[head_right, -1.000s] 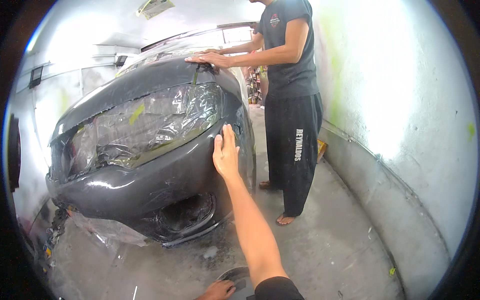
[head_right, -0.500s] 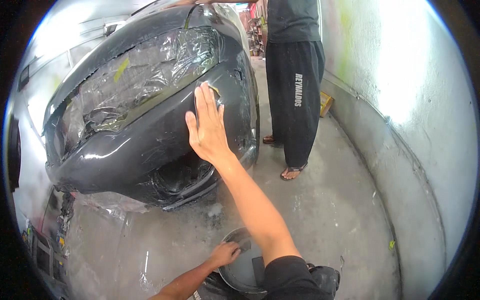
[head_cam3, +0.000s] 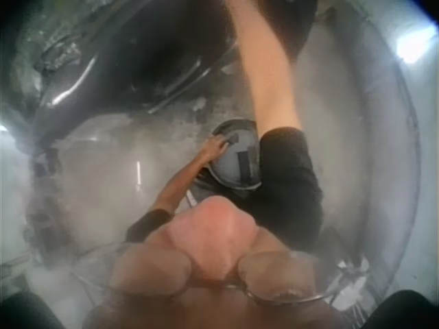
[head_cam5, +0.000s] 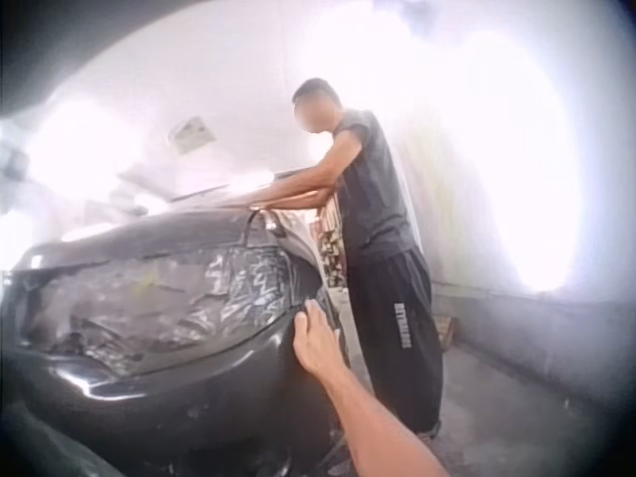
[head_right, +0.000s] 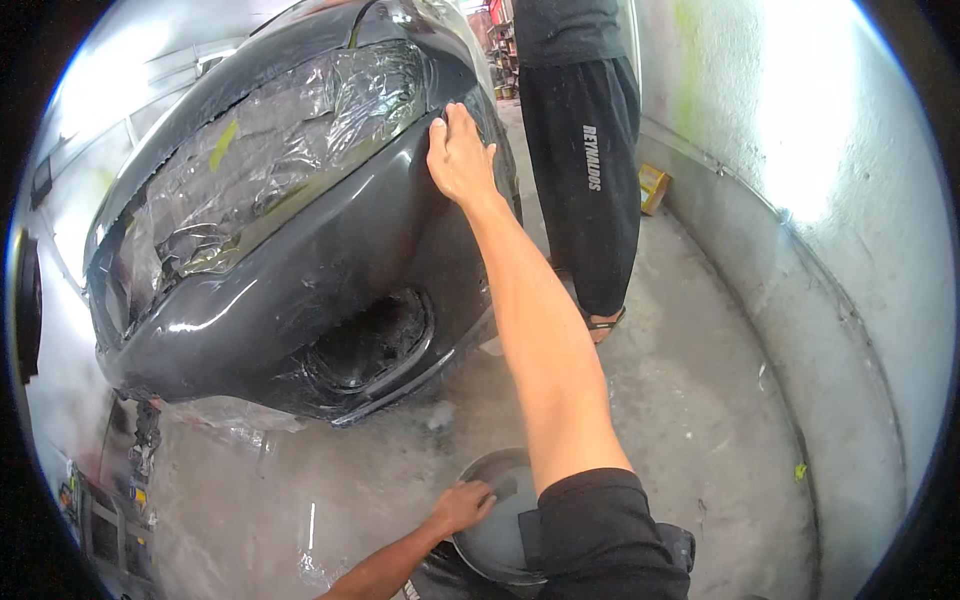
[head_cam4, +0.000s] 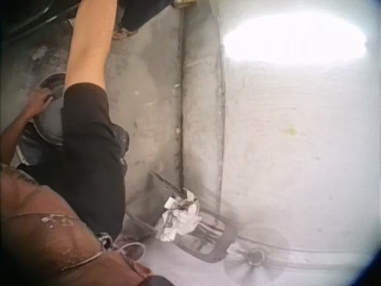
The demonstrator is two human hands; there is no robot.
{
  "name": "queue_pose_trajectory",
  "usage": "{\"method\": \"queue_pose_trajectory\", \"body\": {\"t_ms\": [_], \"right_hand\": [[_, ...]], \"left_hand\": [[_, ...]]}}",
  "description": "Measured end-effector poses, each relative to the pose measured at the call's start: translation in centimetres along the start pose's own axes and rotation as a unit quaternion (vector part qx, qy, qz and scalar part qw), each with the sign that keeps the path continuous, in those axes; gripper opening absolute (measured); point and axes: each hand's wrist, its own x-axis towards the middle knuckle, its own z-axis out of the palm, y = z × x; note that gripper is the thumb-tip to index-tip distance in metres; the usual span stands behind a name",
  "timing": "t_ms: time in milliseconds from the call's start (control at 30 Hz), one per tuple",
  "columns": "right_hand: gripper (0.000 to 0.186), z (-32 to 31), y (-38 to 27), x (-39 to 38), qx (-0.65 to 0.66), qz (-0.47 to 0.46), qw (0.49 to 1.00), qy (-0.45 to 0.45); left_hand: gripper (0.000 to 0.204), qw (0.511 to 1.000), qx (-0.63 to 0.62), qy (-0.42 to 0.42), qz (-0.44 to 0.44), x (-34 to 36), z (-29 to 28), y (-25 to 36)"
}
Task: The person sands the front bumper of a vehicle using a sanding block and a sponge. They repeatedly dip the sanding tools into a bucket of water and scrub the surface of the bumper to smooth it.
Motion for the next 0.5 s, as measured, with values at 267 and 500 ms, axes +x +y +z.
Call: {"method": "queue_pose_trajectory", "body": {"t_ms": [267,500], "right_hand": [[0.051,1.3,2.7,0.6,0.006,-0.081,0.996,0.026],[0.038,2.0,3.6,0.6,-0.024,-0.199,0.979,0.03]], "left_hand": [[0.024,1.0,0.023,0.001,0.006,-0.4,-0.9,0.1],[0.024,0.999,0.014,0.036,0.02,-1.1,0.4,-1.7]]}}
